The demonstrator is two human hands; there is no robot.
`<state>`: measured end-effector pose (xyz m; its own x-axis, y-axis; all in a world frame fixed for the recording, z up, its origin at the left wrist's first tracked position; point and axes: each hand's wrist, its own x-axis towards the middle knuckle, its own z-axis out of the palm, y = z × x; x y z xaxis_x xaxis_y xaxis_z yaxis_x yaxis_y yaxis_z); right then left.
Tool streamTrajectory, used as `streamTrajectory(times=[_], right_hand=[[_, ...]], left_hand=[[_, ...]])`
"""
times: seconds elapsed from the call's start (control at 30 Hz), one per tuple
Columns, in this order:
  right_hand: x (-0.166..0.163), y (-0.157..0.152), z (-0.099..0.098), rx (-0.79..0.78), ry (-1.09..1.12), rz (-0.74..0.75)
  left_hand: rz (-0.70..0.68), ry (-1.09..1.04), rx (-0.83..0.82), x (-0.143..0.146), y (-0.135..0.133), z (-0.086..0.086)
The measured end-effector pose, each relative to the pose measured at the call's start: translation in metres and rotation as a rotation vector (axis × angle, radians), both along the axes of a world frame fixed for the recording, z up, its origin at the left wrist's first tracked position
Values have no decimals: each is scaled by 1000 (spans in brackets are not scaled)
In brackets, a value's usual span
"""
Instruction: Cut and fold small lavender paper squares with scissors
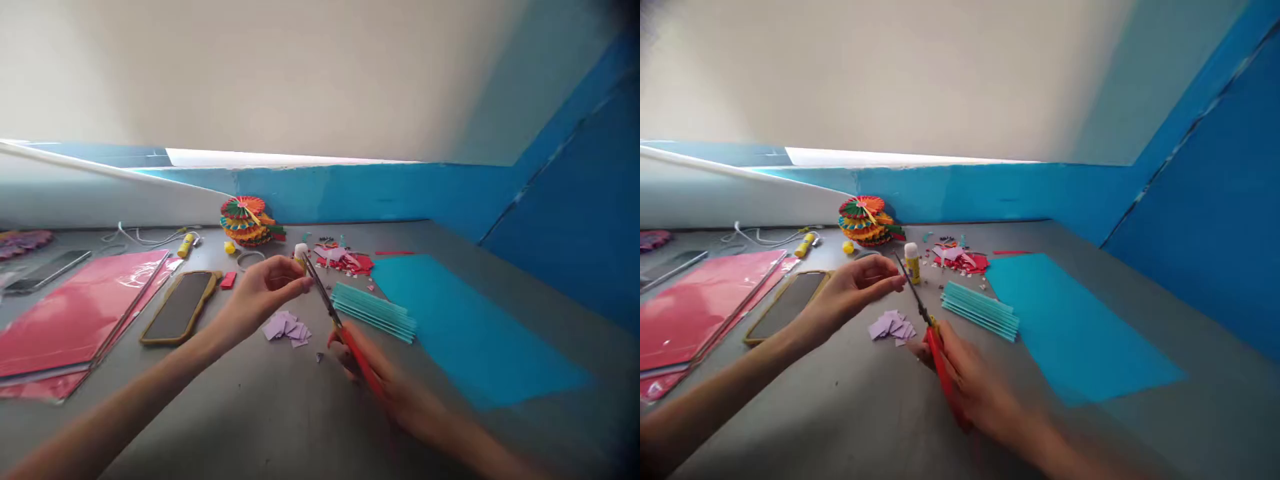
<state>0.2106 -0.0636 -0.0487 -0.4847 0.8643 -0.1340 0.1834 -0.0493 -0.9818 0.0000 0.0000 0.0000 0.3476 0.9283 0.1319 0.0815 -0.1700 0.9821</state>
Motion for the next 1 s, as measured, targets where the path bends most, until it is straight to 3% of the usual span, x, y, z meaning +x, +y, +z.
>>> streamTrajectory(times=[0.27, 0.53, 0.8, 1.0], right_hand=[[-4, -1, 11, 6, -53, -19], [2, 0, 5, 15, -23, -6], [2, 0, 15, 50, -78, 20], [3, -3, 8, 42, -72, -12]], left_hand=[[-6, 35, 15, -1, 2, 1], [20, 60, 10, -3, 4, 4], [32, 16, -1, -4, 6, 5], [67, -12, -7, 1, 1, 4]])
